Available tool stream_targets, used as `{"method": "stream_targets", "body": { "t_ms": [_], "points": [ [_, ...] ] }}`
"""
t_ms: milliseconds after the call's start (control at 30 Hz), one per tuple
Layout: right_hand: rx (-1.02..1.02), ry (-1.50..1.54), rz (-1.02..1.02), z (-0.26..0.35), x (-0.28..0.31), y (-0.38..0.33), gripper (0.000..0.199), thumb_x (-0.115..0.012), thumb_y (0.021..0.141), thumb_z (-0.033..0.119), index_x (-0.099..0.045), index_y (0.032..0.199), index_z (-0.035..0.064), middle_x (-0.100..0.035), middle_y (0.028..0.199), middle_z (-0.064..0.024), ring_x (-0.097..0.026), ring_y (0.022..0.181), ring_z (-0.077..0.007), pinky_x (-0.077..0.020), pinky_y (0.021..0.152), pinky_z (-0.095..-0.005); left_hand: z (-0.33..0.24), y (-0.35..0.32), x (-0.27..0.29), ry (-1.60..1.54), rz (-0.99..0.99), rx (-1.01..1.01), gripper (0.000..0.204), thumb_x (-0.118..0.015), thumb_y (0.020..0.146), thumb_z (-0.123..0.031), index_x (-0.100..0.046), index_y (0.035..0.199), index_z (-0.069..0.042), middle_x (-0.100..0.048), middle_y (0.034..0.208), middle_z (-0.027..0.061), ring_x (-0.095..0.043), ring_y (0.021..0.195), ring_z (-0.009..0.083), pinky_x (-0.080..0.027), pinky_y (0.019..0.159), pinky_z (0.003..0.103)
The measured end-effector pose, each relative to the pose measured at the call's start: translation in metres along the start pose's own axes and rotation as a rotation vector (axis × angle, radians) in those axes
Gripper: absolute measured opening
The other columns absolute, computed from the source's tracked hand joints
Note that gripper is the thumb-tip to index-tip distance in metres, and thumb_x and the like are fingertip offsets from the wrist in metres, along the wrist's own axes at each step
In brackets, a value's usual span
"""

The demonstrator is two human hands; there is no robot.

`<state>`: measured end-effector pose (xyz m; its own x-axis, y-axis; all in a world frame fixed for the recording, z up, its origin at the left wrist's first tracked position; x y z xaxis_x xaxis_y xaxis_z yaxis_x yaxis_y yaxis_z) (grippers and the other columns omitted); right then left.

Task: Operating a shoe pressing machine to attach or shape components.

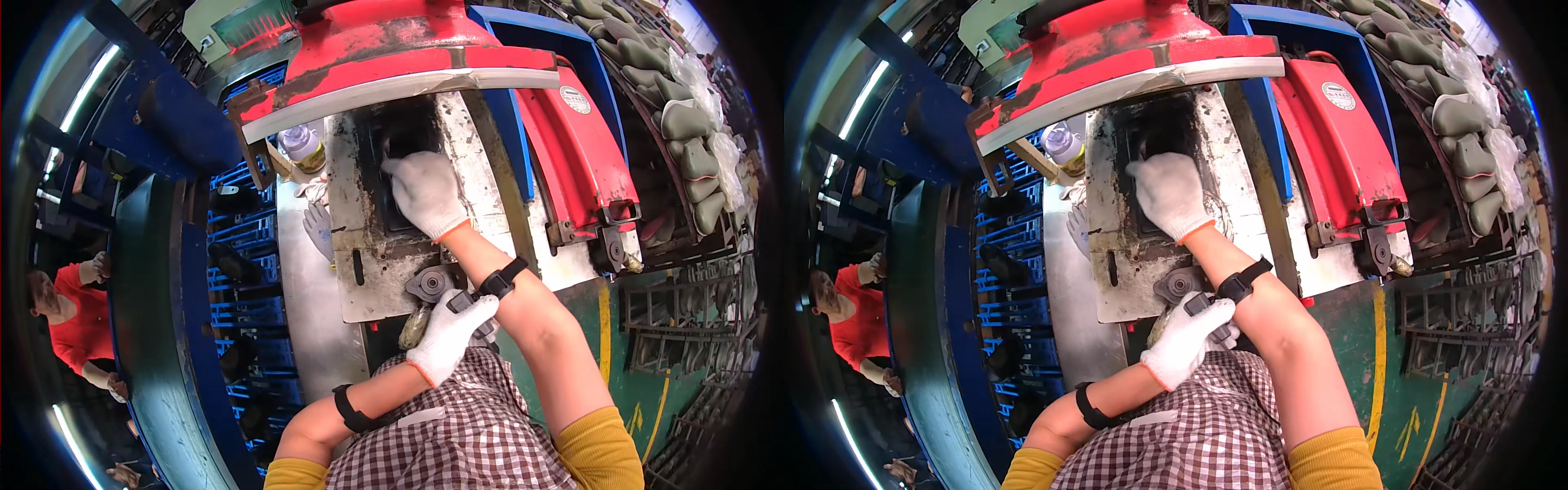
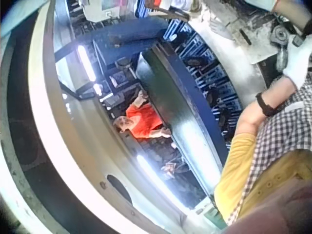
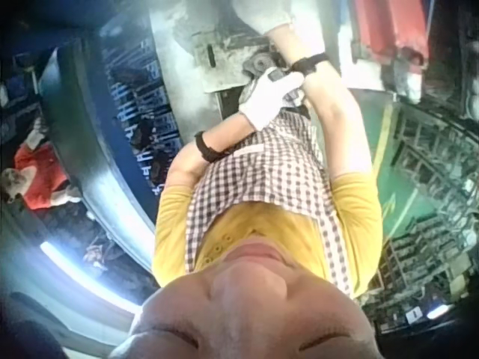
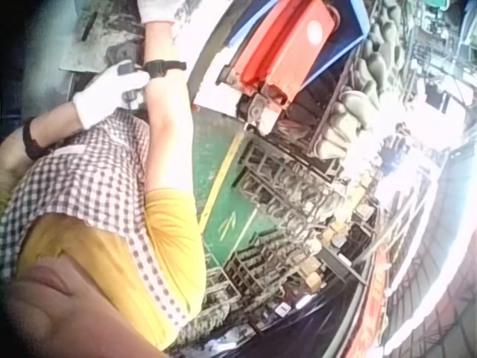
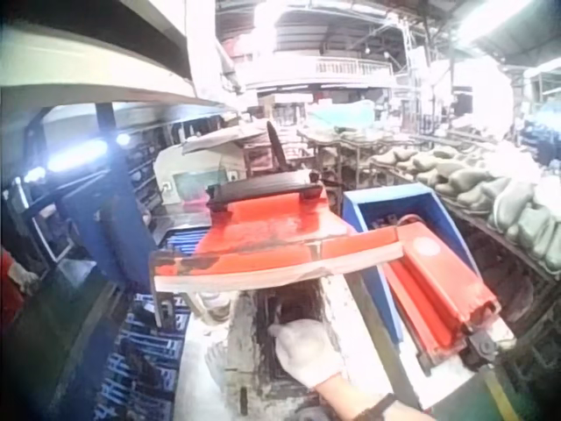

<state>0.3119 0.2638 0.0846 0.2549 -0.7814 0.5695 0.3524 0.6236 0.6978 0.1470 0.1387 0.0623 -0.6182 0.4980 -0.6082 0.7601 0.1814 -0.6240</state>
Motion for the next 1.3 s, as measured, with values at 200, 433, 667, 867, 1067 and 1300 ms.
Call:
{"method": "stream_targets", "body": {
  "t_ms": [200,433,667,867,1067,1300],
  "points": [
    [0.112,-0.118,-0.02,0.004,-0.002,0.004,0.015,-0.066,0.078,0.01,-0.078,0.087,0.0122,-0.066,0.07,-0.0136,-0.065,0.074,-0.0354,-0.0509,0.07,-0.0508,0.001,-0.002,-0.005,0.099,-0.004,-0.046,0.038,-0.075,0.097,-0.013,-0.05,0.123,-0.002,-0.068,0.098,0.0101,-0.072,0.08,0.02,-0.061,0.067,0.034],
    [-0.486,0.351,0.17,0.006,0.01,-0.047,0.027,-0.059,0.101,0.011,-0.069,0.122,-0.0032,-0.071,0.12,-0.0132,-0.065,0.116,-0.0237,-0.0471,0.105,-0.0336,-0.056,-0.043,0.18,0.375,-0.472,-0.556,0.021,-0.065,0.099,-0.027,-0.064,0.105,-0.007,-0.06,0.099,-0.002,-0.056,0.087,0.0103,-0.052,0.074,0.031],
    [-0.208,0.055,0.417,0.053,0.007,-0.113,0.026,-0.069,0.088,0.012,-0.07,0.113,0.0056,-0.068,0.1,-0.0182,-0.066,0.097,-0.0399,-0.0525,0.089,-0.0465,-0.036,-0.159,0.554,0.365,-1.656,-0.627,0.046,-0.07,0.095,-0.036,-0.068,0.122,0.001,-0.07,0.121,0.0134,-0.065,0.107,0.0271,-0.05,0.095,0.041],
    [-0.261,0.093,0.444,0.059,-0.001,-0.105,0.021,-0.064,0.092,0.007,-0.07,0.112,0.0024,-0.068,0.099,-0.0182,-0.066,0.095,-0.0378,-0.0517,0.089,-0.0444,0.021,-0.192,0.676,0.257,-1.446,-0.533,0.061,-0.061,0.092,-0.066,-0.064,0.135,-0.023,-0.064,0.139,0.0074,-0.048,0.137,0.0327,-0.03,0.116,0.064],
    [-0.309,0.024,0.54,0.059,-0.006,-0.11,0.019,-0.063,0.093,0.005,-0.071,0.11,0.0026,-0.067,0.099,-0.0177,-0.063,0.097,-0.0373,-0.0495,0.091,-0.0443,0.007,-0.184,0.691,0.356,-1.253,-0.587,0.059,-0.062,0.092,-0.063,-0.059,0.138,-0.026,-0.064,0.14,0.005,-0.052,0.134,0.0296,-0.035,0.11,0.066],
    [-0.309,0.009,0.58,0.061,-0.008,-0.108,0.017,-0.065,0.091,0.007,-0.073,0.106,0.0043,-0.069,0.098,-0.0161,-0.064,0.094,-0.0363,-0.0499,0.089,-0.0438,-0.01,-0.182,0.696,0.022,-0.989,-0.743,0.039,-0.066,0.092,-0.047,-0.073,0.117,-0.019,-0.072,0.123,0.0024,-0.064,0.12,0.026,-0.054,0.094,0.058]
  ]
}}
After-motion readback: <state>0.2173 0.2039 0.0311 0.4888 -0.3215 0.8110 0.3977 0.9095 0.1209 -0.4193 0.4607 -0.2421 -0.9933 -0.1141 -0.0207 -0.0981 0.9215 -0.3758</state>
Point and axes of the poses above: each hand's wrist, its own y-axis towards the middle knuckle, its own x-axis out of the back of the hand, z = x × y, the point moved 4 cm from there along y, towards the middle knuckle
